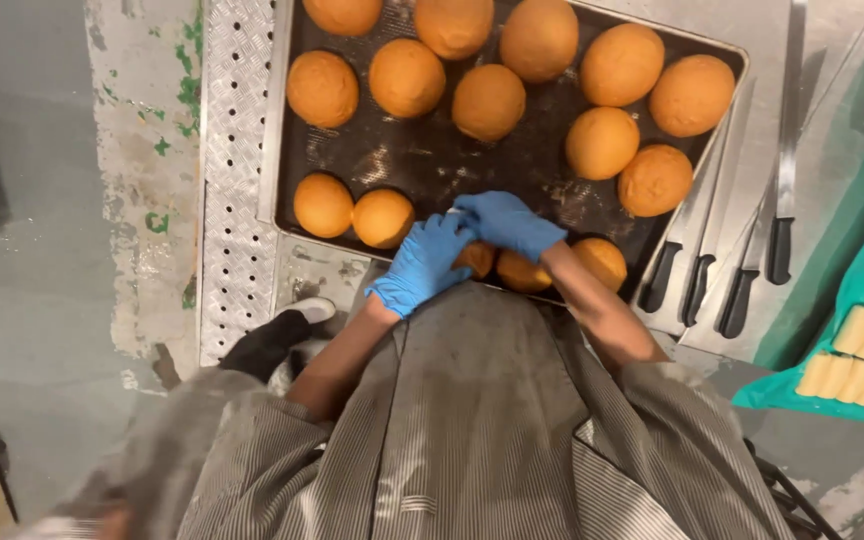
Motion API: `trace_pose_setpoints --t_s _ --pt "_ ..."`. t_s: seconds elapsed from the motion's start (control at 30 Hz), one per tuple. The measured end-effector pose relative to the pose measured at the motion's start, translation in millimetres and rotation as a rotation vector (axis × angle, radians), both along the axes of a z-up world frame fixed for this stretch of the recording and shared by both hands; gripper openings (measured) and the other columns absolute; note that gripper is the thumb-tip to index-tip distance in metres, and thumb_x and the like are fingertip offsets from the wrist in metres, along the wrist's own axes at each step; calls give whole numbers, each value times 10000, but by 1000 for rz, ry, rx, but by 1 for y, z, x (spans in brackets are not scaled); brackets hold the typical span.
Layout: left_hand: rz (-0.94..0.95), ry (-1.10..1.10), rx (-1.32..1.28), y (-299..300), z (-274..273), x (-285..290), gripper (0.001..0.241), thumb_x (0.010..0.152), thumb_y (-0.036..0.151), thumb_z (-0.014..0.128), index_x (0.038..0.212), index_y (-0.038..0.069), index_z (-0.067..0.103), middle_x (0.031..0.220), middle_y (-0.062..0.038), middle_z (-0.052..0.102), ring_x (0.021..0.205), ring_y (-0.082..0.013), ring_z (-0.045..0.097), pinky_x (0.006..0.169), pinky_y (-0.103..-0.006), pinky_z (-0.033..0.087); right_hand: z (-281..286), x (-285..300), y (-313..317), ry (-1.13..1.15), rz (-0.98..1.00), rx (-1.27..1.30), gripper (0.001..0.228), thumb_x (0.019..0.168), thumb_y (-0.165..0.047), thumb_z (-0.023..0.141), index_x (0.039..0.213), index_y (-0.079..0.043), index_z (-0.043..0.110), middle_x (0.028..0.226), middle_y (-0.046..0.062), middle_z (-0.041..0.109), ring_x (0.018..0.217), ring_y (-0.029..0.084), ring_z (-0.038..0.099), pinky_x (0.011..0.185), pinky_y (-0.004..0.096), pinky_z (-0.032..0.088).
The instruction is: Slicing bread buns horizontally with a serrated knife and smoothing toppings with a scraper.
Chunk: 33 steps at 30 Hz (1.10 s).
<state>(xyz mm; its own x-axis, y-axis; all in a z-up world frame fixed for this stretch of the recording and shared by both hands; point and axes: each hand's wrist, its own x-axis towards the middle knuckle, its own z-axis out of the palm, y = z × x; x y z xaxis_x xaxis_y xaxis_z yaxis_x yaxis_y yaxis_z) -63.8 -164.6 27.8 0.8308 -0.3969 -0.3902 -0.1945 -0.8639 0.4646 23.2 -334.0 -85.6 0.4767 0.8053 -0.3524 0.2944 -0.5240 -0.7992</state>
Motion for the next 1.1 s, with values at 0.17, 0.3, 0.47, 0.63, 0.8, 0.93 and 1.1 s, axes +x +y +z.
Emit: trace_pose_setpoints --t_s 0.17,0.3,0.47,0.63,0.8,0.93,1.1 --pt "112 -128 2 45 27 0 638 773 354 834 1317 137 581 1264 -119 559 1146 -322 548 939 -466 459 43 25 -8 1 -283 -58 250 958 -253 628 1150 -98 669 948 212 720 876 415 693 766 504 538" --pt "253 -251 56 91 14 -5 684 768 336 836 1369 143 574 1351 -124 543 1233 -337 503 1014 -471 420 49 33 27 -324 -480 -29 259 994 -227 613 1227 -122 655 915 203 721 859 418 696 749 512 535" --pt "344 -254 119 129 14 -20 829 713 397 861 1436 159 534 1415 -148 498 1328 -373 440 1066 -547 369 21 23 114 -247 -274 -127 282 977 -284 627 1221 -145 656 924 196 727 882 411 691 761 531 522" --pt "405 -192 170 169 5 -34 957 685 481 877 1494 166 472 1466 -177 445 1368 -413 385 1053 -611 350 23 25 137 -70 -153 -103 326 985 -297 606 1263 -130 637 1037 210 724 978 417 674 840 524 514" --pt "333 -70 194 193 -9 -34 1013 670 511 895 1510 206 418 1519 -182 404 1402 -421 356 1045 -611 388 28 12 168 -61 54 -186 373 925 -347 654 1228 -130 683 1096 194 723 1011 403 676 864 501 527" --pt "334 -56 137 214 1 -31 1044 646 487 915 1515 215 404 1531 -184 397 1410 -427 359 1060 -595 395 18 8 169 -61 32 -158 355 953 -326 644 1246 -132 691 1085 204 728 1027 404 673 894 497 523" --pt "470 -112 11 245 -10 -49 1105 649 353 931 1564 175 337 1518 -261 384 1333 -465 442 1073 -539 429 39 43 185 -274 -339 -184 372 942 -361 696 1223 -118 689 989 228 720 920 422 686 816 506 532"
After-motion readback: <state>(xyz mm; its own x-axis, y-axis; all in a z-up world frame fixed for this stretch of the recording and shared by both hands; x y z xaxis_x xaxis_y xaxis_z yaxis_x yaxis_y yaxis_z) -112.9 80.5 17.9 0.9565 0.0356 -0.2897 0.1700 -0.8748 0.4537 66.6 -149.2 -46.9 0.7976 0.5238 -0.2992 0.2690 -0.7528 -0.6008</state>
